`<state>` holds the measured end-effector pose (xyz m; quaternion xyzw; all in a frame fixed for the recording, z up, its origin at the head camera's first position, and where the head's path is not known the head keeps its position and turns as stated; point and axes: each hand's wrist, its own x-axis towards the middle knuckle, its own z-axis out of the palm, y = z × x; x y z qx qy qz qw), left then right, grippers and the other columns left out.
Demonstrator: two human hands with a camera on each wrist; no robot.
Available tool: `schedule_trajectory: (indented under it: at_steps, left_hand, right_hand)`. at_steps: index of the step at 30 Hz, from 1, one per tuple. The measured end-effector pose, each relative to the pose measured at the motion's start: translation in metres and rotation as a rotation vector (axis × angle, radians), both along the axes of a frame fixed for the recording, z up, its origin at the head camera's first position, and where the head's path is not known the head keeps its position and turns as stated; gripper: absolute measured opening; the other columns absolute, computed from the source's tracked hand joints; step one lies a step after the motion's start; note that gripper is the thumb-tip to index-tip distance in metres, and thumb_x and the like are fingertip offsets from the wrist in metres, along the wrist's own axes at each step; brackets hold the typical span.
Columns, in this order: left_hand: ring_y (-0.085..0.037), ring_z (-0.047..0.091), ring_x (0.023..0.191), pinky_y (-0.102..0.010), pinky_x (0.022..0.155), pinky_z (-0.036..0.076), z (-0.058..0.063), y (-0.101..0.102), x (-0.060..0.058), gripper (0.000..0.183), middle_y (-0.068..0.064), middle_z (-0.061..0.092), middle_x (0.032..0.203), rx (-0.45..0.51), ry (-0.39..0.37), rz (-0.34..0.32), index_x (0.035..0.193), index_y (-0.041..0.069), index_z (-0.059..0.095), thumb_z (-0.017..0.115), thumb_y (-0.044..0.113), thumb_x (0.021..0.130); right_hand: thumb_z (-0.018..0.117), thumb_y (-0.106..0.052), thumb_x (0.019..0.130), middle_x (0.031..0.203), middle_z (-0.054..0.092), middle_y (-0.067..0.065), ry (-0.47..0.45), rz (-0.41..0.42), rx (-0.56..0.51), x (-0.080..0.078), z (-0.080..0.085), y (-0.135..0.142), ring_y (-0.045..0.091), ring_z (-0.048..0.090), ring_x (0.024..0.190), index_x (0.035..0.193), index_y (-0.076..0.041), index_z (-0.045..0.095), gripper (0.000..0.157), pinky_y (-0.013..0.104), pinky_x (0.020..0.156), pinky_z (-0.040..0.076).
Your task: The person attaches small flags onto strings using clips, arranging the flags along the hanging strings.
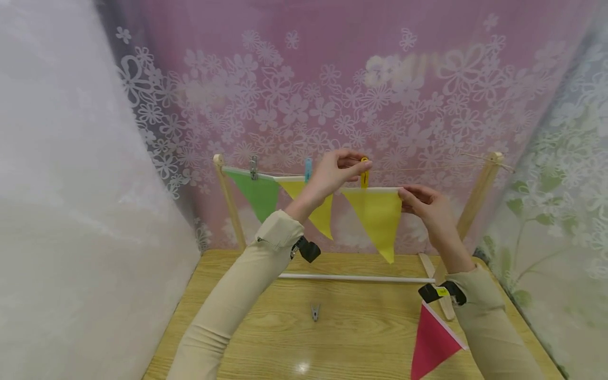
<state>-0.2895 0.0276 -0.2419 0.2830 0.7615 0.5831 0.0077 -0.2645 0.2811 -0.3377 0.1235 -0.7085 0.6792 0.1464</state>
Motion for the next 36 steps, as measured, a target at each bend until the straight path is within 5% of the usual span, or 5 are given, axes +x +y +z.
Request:
schedule_trajectory:
  at_steps: [12,29,36]
  left_hand:
    - [-0.013,0.071,0.098,-0.019,0.082,0.057,0.019,0.008,-0.018,0.040,-0.003,0.073,0.116,-0.013,0.025,0.077,0.130,0.011,0.067,0.070,0.034,0.097]
    - [-0.013,0.071,0.096,-0.020,0.081,0.057,0.018,0.015,-0.039,0.034,-0.002,0.073,0.115,-0.076,0.038,0.142,0.126,0.014,0.068,0.068,0.034,0.098]
    - [-0.016,0.072,0.094,-0.019,0.078,0.058,0.013,0.019,-0.045,0.028,-0.006,0.073,0.112,-0.015,-0.002,0.129,0.120,0.010,0.069,0.069,0.028,0.098]
  right_hand:
    - [0.075,-0.025,0.093,0.095,0.075,-0.009,-0.016,-0.080,-0.014,-0.013,0.012,-0.009,0.009,0.071,0.081,0.116,-0.005,0.073,0.030,0.019,0.075,0.059]
    - [0.073,-0.014,0.094,0.093,0.076,-0.005,0.010,0.009,-0.159,-0.023,0.014,-0.015,0.010,0.072,0.077,0.107,-0.006,0.074,0.015,0.019,0.073,0.059]
    - [0.073,-0.015,0.094,0.094,0.076,-0.005,0.005,0.006,-0.154,-0.025,0.014,-0.014,0.010,0.071,0.077,0.109,-0.005,0.074,0.018,0.019,0.073,0.059]
